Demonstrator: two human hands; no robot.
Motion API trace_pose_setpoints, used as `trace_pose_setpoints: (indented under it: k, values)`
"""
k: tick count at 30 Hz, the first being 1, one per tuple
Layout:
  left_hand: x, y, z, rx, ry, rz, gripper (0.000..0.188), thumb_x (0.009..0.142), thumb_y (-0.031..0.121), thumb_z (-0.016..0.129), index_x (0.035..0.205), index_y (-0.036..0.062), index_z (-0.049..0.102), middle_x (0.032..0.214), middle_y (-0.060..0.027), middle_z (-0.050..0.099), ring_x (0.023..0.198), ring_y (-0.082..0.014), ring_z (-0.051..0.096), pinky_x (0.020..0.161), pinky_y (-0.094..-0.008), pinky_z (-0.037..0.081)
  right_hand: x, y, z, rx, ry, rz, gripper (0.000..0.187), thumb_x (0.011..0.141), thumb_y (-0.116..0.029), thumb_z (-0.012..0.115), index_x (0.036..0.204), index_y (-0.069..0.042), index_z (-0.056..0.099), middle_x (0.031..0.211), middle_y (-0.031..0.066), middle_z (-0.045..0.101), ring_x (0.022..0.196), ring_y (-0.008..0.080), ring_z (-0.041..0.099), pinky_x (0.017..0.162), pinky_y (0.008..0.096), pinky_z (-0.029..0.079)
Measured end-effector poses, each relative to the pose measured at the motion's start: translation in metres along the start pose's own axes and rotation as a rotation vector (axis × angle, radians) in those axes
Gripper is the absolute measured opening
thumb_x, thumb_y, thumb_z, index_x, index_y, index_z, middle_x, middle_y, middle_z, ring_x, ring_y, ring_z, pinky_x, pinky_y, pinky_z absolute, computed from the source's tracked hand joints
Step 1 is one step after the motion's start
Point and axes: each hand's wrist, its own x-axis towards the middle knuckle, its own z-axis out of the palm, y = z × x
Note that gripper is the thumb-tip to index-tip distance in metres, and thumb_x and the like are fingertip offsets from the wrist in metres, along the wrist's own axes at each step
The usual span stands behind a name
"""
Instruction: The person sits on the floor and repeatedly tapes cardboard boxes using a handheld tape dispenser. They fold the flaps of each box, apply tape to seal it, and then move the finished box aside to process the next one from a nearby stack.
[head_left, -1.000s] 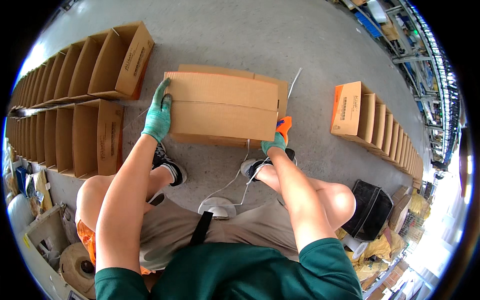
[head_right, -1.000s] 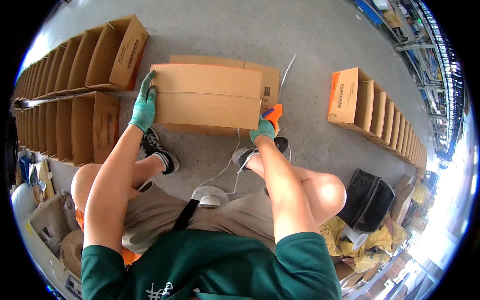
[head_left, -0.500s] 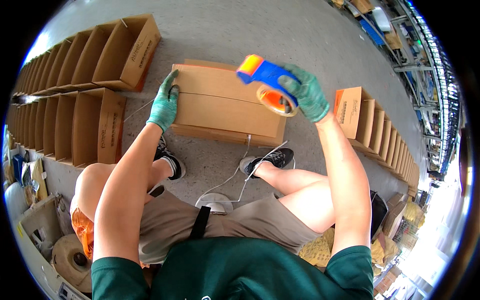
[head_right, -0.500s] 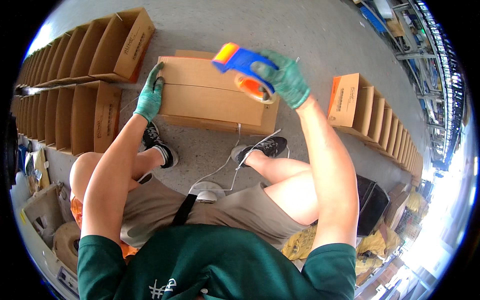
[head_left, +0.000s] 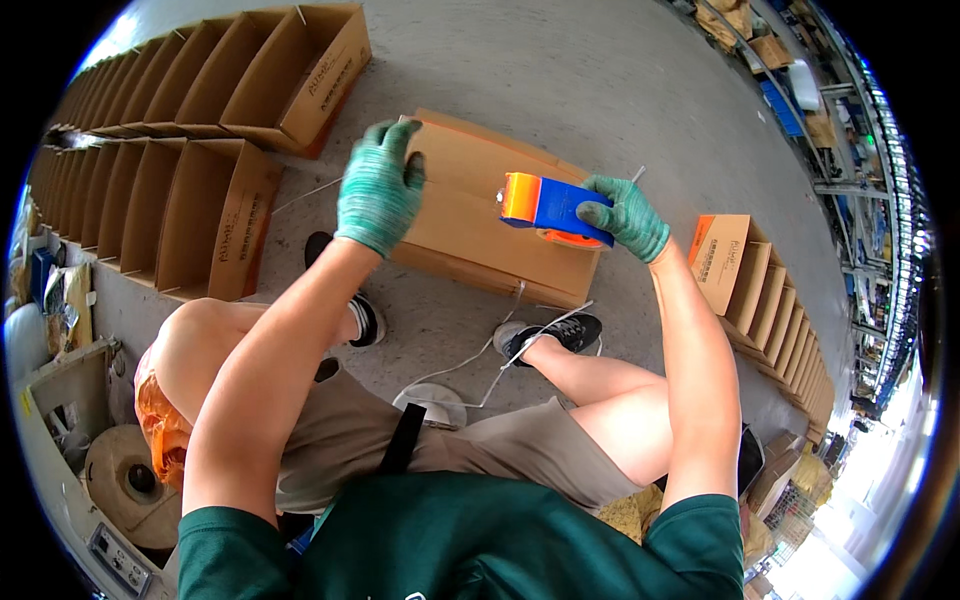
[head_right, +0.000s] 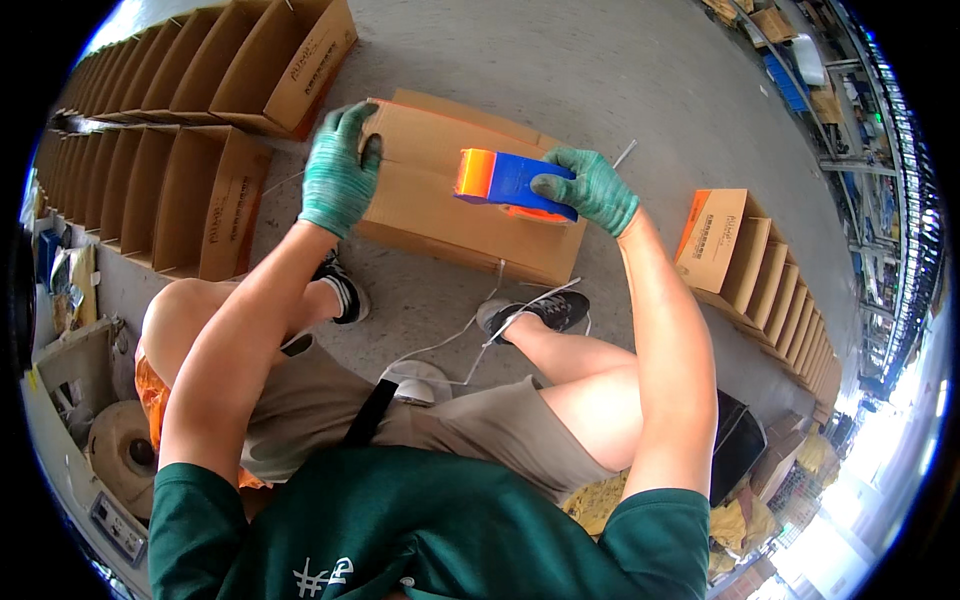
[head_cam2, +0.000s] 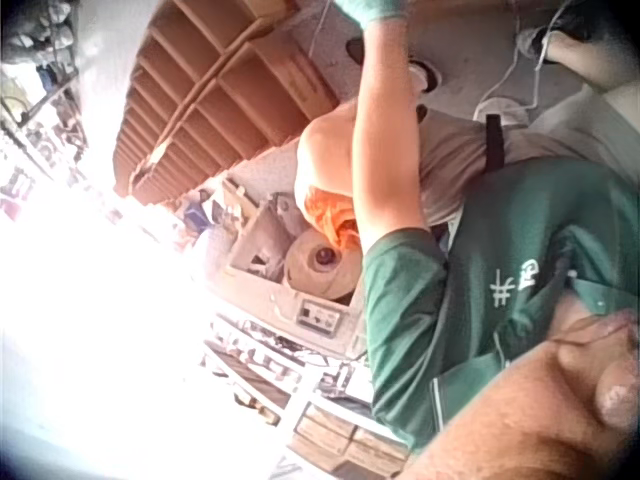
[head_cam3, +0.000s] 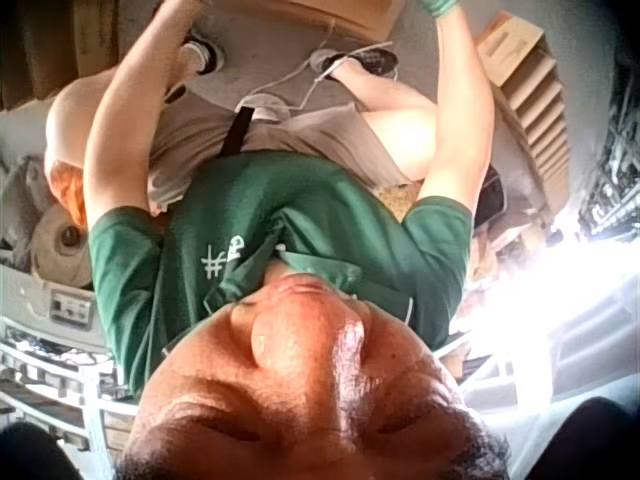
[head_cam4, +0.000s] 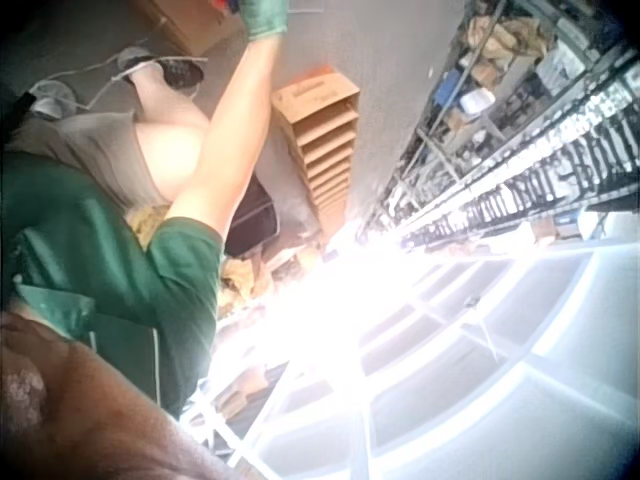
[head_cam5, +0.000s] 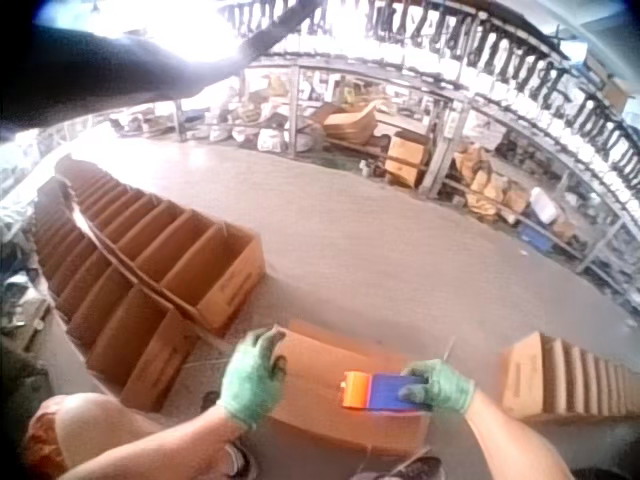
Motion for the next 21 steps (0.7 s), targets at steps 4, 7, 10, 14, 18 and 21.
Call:
trace_pose_setpoints:
  k: [4,7,10,14,18,21]
  values:
    - [-0.010,0.044,0.000,-0.880,-0.682,-1.089,0.050,0.103,0.048,0.047,0.120,0.0015,0.056,0.091,-0.0178,0.068,0.073,-0.0243,0.067,0.066,-0.0393,0.056,-0.003,0.003,-0.002,0.054,-0.029,0.076,0.047,0.080,-0.050,0.081,0.094,-0.007,0.069,0.070,-0.0025,0.060,0.058,0.0058,0.054,0.050,0.0226,0.043]
    - [-0.021,0.067,0.016,-1.188,-0.786,-1.353,0.074,0.098,0.068,0.039,0.120,-0.0013,0.055,0.095,-0.0203,0.068,0.077,-0.0300,0.069,0.068,-0.0429,0.056,-0.001,0.006,-0.002,0.070,-0.033,0.062,0.045,0.080,-0.050,0.081,0.090,-0.007,0.069,0.067,-0.0038,0.058,0.056,0.0048,0.053,0.048,0.0217,0.041]
    - [-0.024,0.075,0.036,-1.390,-0.782,-1.388,0.072,0.098,0.068,0.039,0.117,0.0010,0.058,0.094,-0.0156,0.069,0.077,-0.0285,0.069,0.067,-0.0421,0.056,-0.002,0.006,-0.002,0.090,-0.029,0.066,0.044,0.080,-0.050,0.081,0.088,-0.007,0.069,0.066,-0.0038,0.059,0.056,0.0045,0.053,0.049,0.0214,0.041]
    - [-0.029,0.086,0.053,-1.458,-0.584,-1.283,0.058,0.100,0.059,0.043,0.116,0.0062,0.060,0.092,-0.0114,0.070,0.077,-0.0259,0.070,0.066,-0.0418,0.056,-0.002,0.000,0.000,0.058,-0.014,0.088,0.046,0.080,-0.051,0.081,0.087,-0.007,0.069,0.067,-0.0033,0.060,0.057,0.0044,0.053,0.050,0.0217,0.041]
    - [-0.031,0.096,0.059,-1.276,-0.356,-1.137,0.031,0.105,0.035,0.048,0.113,0.0088,0.062,0.092,-0.0108,0.071,0.070,-0.0233,0.068,0.060,-0.0360,0.054,-0.003,-0.002,-0.002,-0.019,-0.034,0.089,0.049,0.080,-0.052,0.080,0.089,-0.006,0.070,0.069,-0.0023,0.060,0.059,0.0054,0.053,0.053,0.0227,0.043]
    - [-0.032,0.082,0.062,-0.686,-0.137,-0.781,0.025,0.103,0.027,0.053,0.103,0.0046,0.063,0.092,-0.0191,0.069,0.070,-0.0331,0.066,0.063,-0.0409,0.052,0.002,-0.017,0.002,-0.119,-0.098,0.125,0.053,0.079,-0.055,0.079,0.092,-0.004,0.069,0.072,-0.0020,0.061,0.064,0.0064,0.055,0.057,0.0252,0.045]
